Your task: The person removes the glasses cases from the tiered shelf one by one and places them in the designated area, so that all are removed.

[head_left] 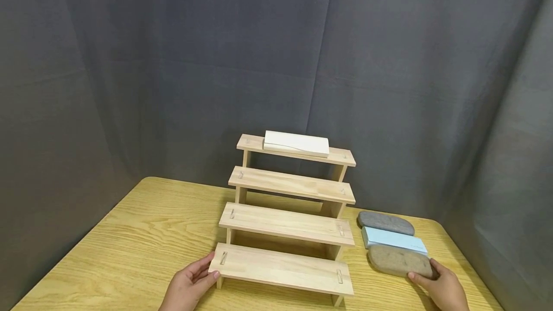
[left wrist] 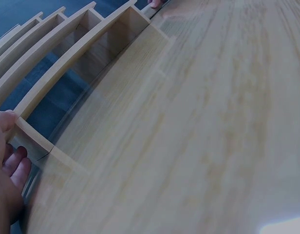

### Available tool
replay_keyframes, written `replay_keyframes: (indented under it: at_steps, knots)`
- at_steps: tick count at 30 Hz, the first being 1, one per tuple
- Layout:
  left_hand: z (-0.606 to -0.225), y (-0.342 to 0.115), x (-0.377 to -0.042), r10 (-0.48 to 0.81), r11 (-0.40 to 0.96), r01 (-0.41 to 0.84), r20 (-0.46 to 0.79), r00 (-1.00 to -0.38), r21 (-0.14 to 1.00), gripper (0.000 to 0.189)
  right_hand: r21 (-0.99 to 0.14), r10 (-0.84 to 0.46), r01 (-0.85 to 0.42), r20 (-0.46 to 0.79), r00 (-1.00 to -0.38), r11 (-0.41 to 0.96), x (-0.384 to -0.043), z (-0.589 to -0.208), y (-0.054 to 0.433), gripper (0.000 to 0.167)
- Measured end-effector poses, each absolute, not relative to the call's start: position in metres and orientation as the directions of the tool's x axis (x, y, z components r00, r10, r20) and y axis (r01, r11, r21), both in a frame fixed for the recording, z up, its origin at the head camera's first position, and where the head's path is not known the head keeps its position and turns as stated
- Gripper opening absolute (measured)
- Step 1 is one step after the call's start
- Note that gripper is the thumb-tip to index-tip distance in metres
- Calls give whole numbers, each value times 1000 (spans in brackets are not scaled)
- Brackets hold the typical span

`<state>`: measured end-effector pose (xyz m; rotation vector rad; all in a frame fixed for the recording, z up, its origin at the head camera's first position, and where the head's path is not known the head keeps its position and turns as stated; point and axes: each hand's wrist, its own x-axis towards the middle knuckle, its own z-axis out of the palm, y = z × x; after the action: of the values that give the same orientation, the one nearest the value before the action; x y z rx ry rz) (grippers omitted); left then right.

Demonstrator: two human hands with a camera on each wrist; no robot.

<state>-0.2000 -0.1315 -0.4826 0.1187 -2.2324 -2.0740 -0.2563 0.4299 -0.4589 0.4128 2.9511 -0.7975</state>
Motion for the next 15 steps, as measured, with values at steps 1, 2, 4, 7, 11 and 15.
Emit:
replay_keyframes:
  at_steps: [1,2,4,7,11,15]
  knots:
    - [-482,-131,-200,-119,72,5,14,-993,997,51,-486,242,273,-127,-962,830,-256,-459,430,122]
    - [-482,-131,-200,-118,72,5,13,-993,997,51,-485,242,274,-128,-962,830,-257,-459,431,122]
    - [-483,-132,-200,-116,71,4,13,-993,997,51,-486,245,279,-134,-960,828,-258,-460,432,122]
    - [-483,-132,-201,-112,64,8,15,-994,998,51,-490,244,278,-134,-960,826,-259,-461,433,123]
    - [-484,-132,-201,-113,62,9,16,-993,998,51,-501,241,270,-123,-963,822,-259,-460,433,123]
    - [-484,-132,-201,-115,64,6,13,-993,998,51,-522,258,273,-102,-961,808,-257,-455,430,117]
